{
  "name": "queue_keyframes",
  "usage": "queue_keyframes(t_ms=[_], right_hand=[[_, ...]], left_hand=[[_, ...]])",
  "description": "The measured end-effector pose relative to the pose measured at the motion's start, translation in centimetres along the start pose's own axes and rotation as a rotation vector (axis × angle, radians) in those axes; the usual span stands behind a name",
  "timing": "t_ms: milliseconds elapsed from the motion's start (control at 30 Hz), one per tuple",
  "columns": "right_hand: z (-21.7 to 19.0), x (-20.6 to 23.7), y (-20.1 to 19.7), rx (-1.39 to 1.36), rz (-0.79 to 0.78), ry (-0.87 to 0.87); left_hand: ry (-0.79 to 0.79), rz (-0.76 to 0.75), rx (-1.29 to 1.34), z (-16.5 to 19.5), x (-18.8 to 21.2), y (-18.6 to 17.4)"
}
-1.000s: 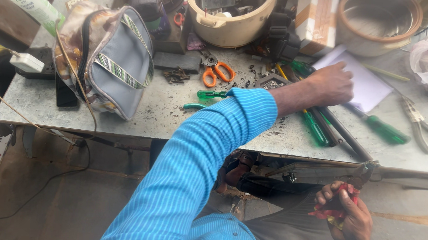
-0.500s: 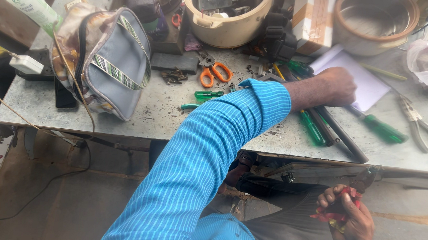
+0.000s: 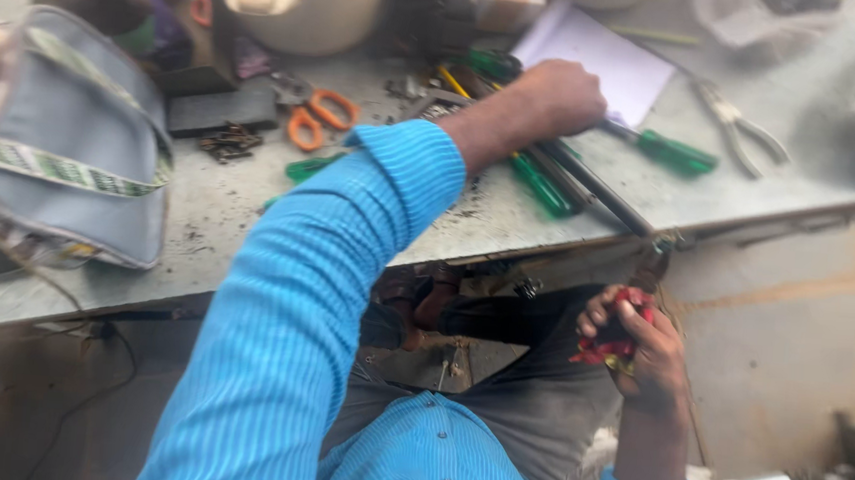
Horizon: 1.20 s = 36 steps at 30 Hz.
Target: The person uses pliers and screwdrivers to disassemble and adjust a small metal lock mechanism. They remove parts, manipulate internal components, and reassemble the lock while seated at a cluttered workbench.
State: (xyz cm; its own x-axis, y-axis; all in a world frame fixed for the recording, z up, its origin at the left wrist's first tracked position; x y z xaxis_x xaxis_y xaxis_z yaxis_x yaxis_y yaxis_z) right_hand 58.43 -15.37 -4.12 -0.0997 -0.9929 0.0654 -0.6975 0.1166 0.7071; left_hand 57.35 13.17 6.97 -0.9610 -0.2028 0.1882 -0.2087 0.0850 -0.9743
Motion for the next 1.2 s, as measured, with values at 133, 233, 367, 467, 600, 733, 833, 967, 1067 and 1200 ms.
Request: queue_keyframes(t_ms=[133,233,367,467,600,733,833,967,1067,1200], right_hand=[[-0.2,0.1,0.9,-0.036,-0.047,0.0],[-0.4,0.3,1.4,-0.004,-0.048,-0.005],[-0.8,1.1,1.5,0.001,-0.05,-0.019],[-1.2,1.5,1.0,0.007,-0.042,-0.017],[-1.5,1.2,0.3,-0.001,-0.042,-0.003],[-1.7,0.5,0.2,-0.005,-0.063,-0.006],[-1.4,0.4,0.2,0.0,-0.068,0.001],[-1.3,0.6,0.2,0.002,-0.062,-0.011],[-1.6,0.8,0.2,-0.003,-0.067,-0.022],[-1.9,0.6,-0.2,0.005,-0.062,-0.023]], left_hand=[[-0.004,0.023,0.136,0.5,-0.2,-0.1],[0.011,0.051,0.187,1.0,-0.6,-0.2],[0.007,0.168,0.11,0.7,-1.3,-0.5],[0.046,0.316,0.154,-0.9,-1.3,-1.9],[-0.079,0.208,0.21,-4.1,-1.3,-2.0],[-0.074,0.023,0.141,-4.4,-1.1,-1.2],[-0.074,-0.084,0.033,-3.8,-1.3,-0.1],[-0.08,-0.115,-0.081,-2.5,-2.0,1.1],[-0.046,-0.141,-0.115,-1.9,-2.4,1.4],[-0.027,-0.209,-0.035,-1.1,-3.0,1.4]])
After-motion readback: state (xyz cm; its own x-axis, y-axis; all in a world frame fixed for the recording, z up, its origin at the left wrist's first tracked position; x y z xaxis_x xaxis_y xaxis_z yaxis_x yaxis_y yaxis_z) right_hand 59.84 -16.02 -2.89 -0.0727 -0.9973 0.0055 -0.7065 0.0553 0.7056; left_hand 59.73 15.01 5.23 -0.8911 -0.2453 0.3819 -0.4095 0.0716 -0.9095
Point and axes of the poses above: each hand's wrist, its own x-axis away from the middle knuckle, its own y-axis out of the palm, z = x × y, the point moved 7 cm from there along -x, towards the middle knuckle, and after that the axes turned 12 degrees about -z, right-handed, at the moved point
